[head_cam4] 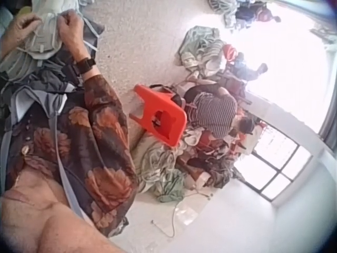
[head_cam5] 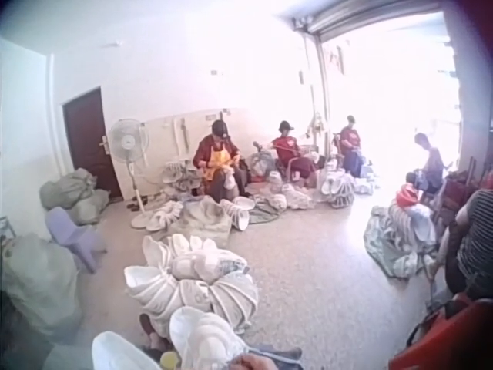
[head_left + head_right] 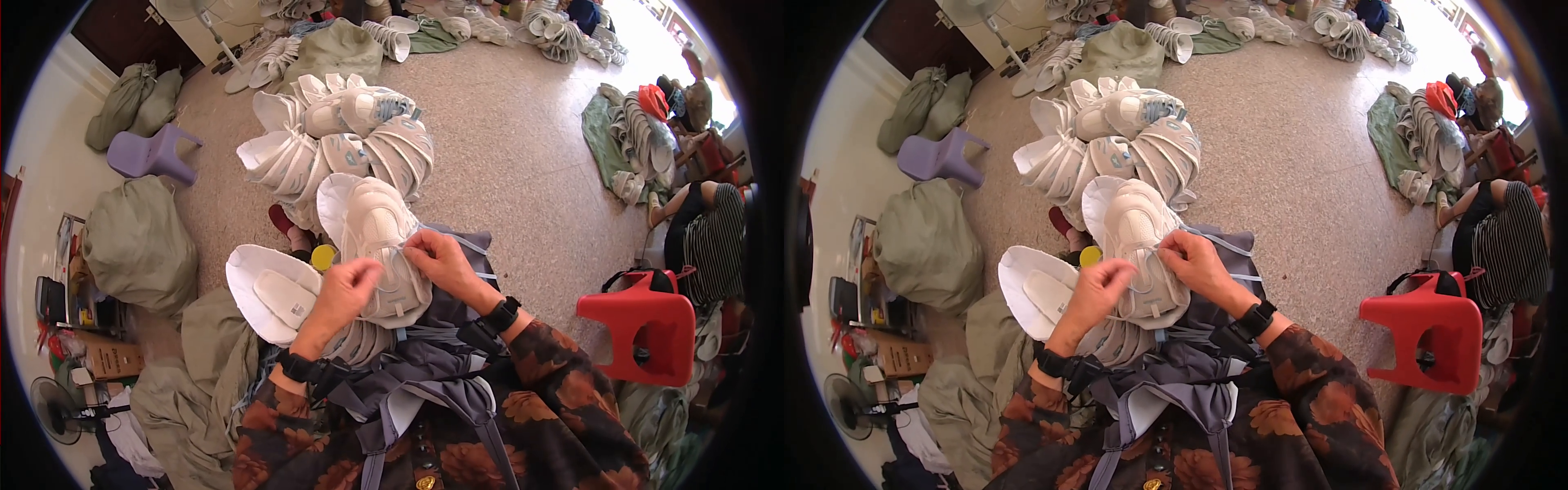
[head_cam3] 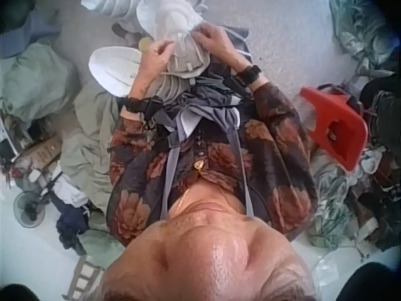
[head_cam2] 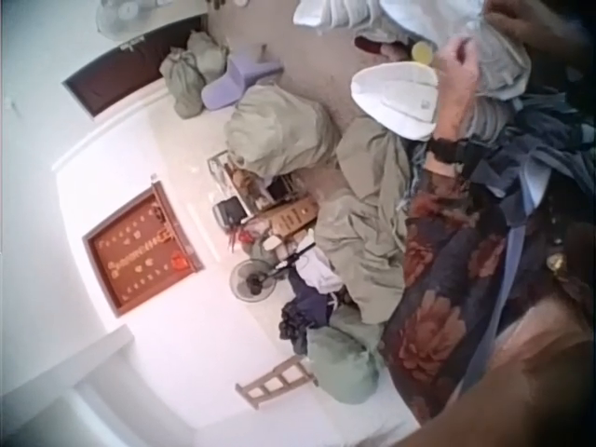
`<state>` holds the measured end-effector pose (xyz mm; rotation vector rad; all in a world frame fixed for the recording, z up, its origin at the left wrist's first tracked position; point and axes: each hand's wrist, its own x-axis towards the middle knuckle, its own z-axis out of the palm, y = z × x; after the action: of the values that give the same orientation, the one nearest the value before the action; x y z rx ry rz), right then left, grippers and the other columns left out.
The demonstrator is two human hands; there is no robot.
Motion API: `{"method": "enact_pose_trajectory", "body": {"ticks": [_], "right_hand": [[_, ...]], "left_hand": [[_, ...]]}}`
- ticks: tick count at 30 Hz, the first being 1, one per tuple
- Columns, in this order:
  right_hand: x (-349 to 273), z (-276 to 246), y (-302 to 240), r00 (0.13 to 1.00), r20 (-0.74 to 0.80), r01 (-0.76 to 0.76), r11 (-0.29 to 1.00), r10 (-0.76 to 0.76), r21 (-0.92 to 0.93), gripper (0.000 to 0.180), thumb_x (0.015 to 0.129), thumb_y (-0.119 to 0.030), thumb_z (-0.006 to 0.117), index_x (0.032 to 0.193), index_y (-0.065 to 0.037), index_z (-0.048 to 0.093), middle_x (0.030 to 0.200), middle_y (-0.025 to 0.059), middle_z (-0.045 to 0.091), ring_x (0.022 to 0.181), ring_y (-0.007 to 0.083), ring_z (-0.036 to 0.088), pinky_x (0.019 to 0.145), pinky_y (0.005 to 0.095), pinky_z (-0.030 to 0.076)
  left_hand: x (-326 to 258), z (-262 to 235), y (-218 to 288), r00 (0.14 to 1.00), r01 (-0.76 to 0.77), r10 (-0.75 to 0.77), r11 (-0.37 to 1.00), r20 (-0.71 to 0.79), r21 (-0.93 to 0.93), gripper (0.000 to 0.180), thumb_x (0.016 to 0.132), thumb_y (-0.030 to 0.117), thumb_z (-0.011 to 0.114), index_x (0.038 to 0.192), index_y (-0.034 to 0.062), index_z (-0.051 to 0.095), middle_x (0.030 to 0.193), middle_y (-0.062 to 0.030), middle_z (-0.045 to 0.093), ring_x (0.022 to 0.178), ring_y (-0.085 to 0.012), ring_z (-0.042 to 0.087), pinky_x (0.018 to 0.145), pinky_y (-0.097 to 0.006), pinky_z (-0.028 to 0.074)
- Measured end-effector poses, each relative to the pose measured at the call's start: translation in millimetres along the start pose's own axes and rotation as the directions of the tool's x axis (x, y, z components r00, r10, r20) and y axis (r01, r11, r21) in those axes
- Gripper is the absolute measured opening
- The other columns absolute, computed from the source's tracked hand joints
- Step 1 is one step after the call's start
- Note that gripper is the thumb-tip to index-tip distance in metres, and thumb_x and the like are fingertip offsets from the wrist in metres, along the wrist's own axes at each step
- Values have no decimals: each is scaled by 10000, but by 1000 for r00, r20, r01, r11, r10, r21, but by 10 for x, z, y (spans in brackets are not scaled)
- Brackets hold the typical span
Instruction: The recorder is threading and pulling laces through the eyelets of several white athletic shoes.
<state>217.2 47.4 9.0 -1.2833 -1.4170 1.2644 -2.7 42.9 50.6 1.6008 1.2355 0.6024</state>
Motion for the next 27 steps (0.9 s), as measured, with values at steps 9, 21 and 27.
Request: {"method": "enact_pose_trajectory", "body": {"ticks": [9,21,27], "right_hand": [[86,59,-128,993,-5,116,976,-119,-185,117,851,-92,651,867,24,652,742,140,665,683,219,650,658,342,512],[114,49,-155,999,30,43,980,-38,-195,157,814,-132,665,819,25,669,729,153,683,671,259,669,662,357,519],[110,39,-124,999,33,30,983,-24,-181,156,802,-131,677,815,25,673,732,144,683,673,225,660,662,343,514]], "left_hand": [[441,-127,-444,943,-54,32,997,-331,-58,658,802,318,824,1267,-70,566,1135,-157,592,985,-216,578,879,-343,501],[542,-243,-136,991,123,-103,945,82,-303,502,832,171,818,1240,-33,611,1151,-94,690,1001,-146,656,871,-293,526],[545,-235,-203,987,120,-65,908,147,-401,456,864,129,774,1260,-26,610,1154,-68,690,1003,-135,653,878,-291,523]]}}
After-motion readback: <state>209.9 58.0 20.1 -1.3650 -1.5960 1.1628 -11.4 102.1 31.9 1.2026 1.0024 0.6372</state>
